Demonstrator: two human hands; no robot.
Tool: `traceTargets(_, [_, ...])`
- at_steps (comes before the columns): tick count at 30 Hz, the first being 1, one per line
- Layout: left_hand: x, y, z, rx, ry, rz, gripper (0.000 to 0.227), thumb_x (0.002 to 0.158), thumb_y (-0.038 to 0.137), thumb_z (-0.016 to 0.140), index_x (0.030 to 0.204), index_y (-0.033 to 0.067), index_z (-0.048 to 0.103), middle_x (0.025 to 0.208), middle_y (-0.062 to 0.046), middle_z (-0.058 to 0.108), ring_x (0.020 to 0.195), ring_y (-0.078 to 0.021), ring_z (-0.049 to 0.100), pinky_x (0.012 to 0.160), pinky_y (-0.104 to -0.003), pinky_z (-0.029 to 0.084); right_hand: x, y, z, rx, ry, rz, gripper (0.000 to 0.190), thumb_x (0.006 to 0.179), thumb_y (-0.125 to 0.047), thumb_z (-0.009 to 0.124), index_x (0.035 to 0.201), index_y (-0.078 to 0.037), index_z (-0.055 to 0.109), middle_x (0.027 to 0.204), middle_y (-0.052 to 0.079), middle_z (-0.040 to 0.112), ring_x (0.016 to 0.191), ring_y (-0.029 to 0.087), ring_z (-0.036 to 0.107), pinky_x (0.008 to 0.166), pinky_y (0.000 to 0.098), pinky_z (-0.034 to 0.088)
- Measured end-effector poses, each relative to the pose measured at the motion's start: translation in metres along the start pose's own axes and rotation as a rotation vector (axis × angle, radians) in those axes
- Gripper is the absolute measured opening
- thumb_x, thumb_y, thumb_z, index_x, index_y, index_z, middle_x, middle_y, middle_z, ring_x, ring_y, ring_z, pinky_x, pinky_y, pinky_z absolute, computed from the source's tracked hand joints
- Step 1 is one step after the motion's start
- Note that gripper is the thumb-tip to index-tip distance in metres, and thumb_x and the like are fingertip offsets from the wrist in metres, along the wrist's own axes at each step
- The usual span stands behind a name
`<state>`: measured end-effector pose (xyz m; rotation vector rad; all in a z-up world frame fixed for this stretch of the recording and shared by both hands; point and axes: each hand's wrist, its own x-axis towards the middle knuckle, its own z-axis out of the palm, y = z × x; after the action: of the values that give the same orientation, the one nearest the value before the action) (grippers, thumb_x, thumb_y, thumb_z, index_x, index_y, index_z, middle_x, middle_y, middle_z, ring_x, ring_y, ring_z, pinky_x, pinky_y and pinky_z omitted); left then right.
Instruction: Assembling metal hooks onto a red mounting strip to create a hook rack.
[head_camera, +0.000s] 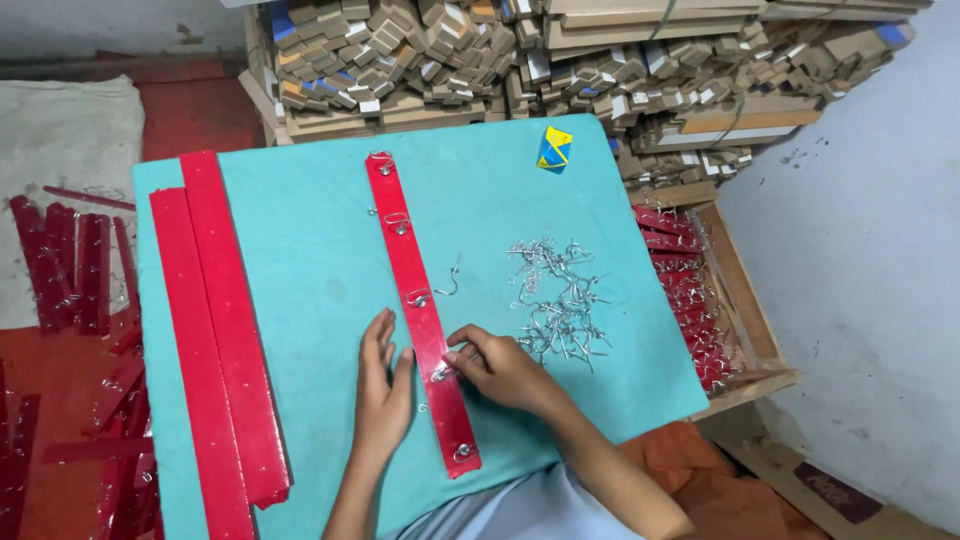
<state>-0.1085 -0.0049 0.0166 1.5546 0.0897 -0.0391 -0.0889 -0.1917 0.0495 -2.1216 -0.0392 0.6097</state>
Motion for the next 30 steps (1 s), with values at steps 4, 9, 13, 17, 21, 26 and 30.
traceTargets(4, [-0.033, -0.007, 0.008, -0.081, -0.033, -0.028, 0.061, 0.097, 0.016, 0.052, 0.154, 0.0091, 0.030, 0.160, -0.016, 0.041, 0.151, -0.0257, 0.037, 0.122, -0.040, 0.031, 0.007, 0.015, 0.007, 0.092, 0.045, -0.052, 0.028, 0.101, -0.035, 0.059, 0.118, -0.014, 0.065, 0.070, -0.006, 0.062, 0.059, 0.005, 0.053, 0.058, 0.0253, 0.042])
traceTargets(9, [-0.045, -0.011, 0.020, -0.190, -0.018, 0.007, 0.068, 0.095, 0.033, 0.060, 0.152, 0.0083, 0.033, 0.157, -0.013, 0.044, 0.143, -0.0258, 0.048, 0.116, -0.041, 0.042, 0.017, 0.018, 0.012, 0.232, 0.045, 0.022, 0.040, 0.100, -0.042, 0.055, 0.124, -0.011, 0.062, 0.080, 0.003, 0.071, 0.073, 0.009, 0.063, 0.070, 0.0264, 0.051])
traceTargets(13, [-0.045, -0.014, 0.025, -0.261, 0.036, -0.021, 0.068, 0.092, 0.027, 0.065, 0.151, 0.0075, 0.037, 0.155, -0.012, 0.048, 0.140, -0.0245, 0.051, 0.114, -0.037, 0.043, 0.015, -0.003, 0.014, 0.191, 0.035, 0.085, 0.037, 0.099, -0.048, 0.054, 0.106, -0.013, 0.064, 0.084, 0.003, 0.073, 0.071, 0.009, 0.063, 0.066, 0.0258, 0.048])
traceTargets(17, [-0.045, -0.014, 0.027, -0.300, 0.105, -0.019, 0.065, 0.090, 0.021, 0.067, 0.148, 0.0069, 0.041, 0.155, -0.012, 0.048, 0.137, -0.0266, 0.054, 0.113, -0.035, 0.045, 0.016, -0.012, 0.015, 0.192, 0.030, 0.116, 0.039, 0.095, -0.053, 0.058, 0.098, -0.014, 0.056, 0.085, 0.003, 0.073, 0.073, 0.011, 0.066, 0.065, 0.0258, 0.048])
traceTargets(21, [-0.045, -0.001, 0.027, -0.323, 0.174, 0.005, 0.068, 0.088, 0.016, 0.069, 0.149, 0.0111, 0.040, 0.158, -0.015, 0.045, 0.133, -0.0268, 0.056, 0.102, -0.033, 0.049, 0.027, 0.000, 0.028, 0.280, 0.048, 0.057, 0.035, 0.100, -0.048, 0.058, 0.091, -0.015, 0.051, 0.080, 0.000, 0.069, 0.071, 0.007, 0.061, 0.065, 0.0255, 0.048])
traceTargets(26, [-0.035, 0.026, 0.023, -0.219, 0.191, -0.254, 0.073, 0.086, 0.025, 0.068, 0.152, 0.0150, 0.041, 0.154, -0.013, 0.050, 0.135, -0.0199, 0.053, 0.100, -0.029, 0.051, 0.026, 0.009, 0.054, 0.393, 0.137, -0.124, 0.030, 0.106, -0.035, 0.056, 0.090, -0.015, 0.041, 0.065, -0.003, 0.053, 0.061, 0.005, 0.046, 0.058, 0.0268, 0.039])
traceTargets(30, [-0.033, 0.055, 0.027, -0.192, 0.193, -0.249, 0.069, 0.087, 0.022, 0.065, 0.152, 0.0123, 0.044, 0.145, -0.012, 0.059, 0.125, -0.0152, 0.061, 0.096, -0.026, 0.052, 0.019, 0.003, 0.062, 0.469, 0.236, -0.173, 0.025, 0.106, -0.036, 0.053, 0.097, -0.014, 0.048, 0.071, -0.001, 0.061, 0.065, 0.007, 0.056, 0.063, 0.0277, 0.044])
